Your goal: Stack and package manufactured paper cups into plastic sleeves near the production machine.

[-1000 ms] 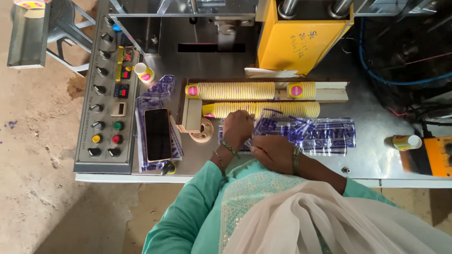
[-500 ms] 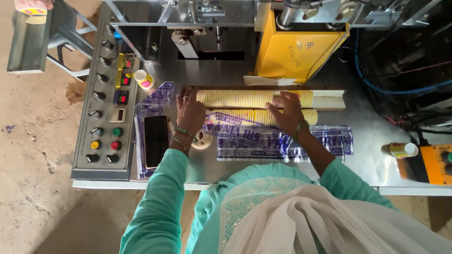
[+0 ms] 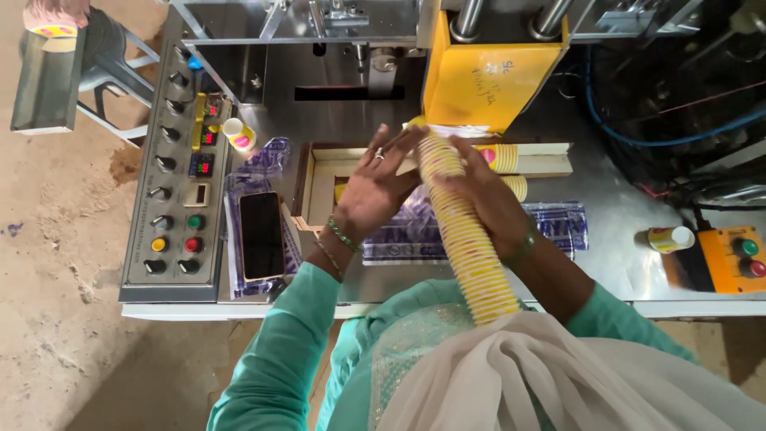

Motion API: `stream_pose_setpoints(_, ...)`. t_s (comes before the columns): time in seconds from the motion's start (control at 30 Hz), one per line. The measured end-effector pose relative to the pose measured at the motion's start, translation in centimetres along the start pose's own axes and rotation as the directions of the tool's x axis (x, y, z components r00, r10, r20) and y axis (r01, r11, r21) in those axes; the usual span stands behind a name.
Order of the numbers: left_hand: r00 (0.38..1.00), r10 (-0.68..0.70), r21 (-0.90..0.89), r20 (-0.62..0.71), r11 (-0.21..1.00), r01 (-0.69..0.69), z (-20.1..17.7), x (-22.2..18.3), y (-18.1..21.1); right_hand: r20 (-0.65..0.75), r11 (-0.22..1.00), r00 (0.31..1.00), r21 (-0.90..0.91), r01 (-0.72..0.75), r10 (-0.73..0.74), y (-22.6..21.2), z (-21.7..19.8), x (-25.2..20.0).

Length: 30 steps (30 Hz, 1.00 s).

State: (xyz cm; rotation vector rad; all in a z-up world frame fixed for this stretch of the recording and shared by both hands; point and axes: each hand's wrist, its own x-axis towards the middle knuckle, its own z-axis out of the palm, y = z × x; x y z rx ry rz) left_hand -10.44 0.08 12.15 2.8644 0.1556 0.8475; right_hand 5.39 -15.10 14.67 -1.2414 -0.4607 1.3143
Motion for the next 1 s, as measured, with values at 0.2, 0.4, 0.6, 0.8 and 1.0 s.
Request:
stream_pose_setpoints(0.2,0.901,-0.369,-0.4,-0.229,0.879,0.258,2.0,0.2,0.2,0.029,0.971,0.984,0.169,0.166,-0.173,-5.7,5.7,-5.4)
stream_pose_setpoints(0.4,0.563,-0.767,-0.814,-0.307,0.519,0.263,-2.9,5.6,1.1,0.175,0.987,0.976,-0.063,0.145,-0.132,-4.1,3.9,-5.7)
stream_pose_setpoints(0.6,0.789,-0.277,-0.212,-0.548,0.959,0.189,-5.9,5.6,7.8,0.108,0.945,0.963,-0.193,0.264,-0.247,-2.4,2.9,-6.6)
stream_pose_setpoints(0.8,0.931,-0.092,-0.155,-0.353,0.987,0.039,-2.5,-0.4,10.7,0.069,0.959,0.973,-0.169,0.228,-0.22,-0.6,-1.3,-11.8)
stream_pose_setpoints(1.0,0.976,-0.001,-0.287,-0.219,0.956,-0.064,-4.0,-4.8,15.0,0.433,0.906,0.891,-0.311,0.287,-0.134,7.0,-10.9,-14.3)
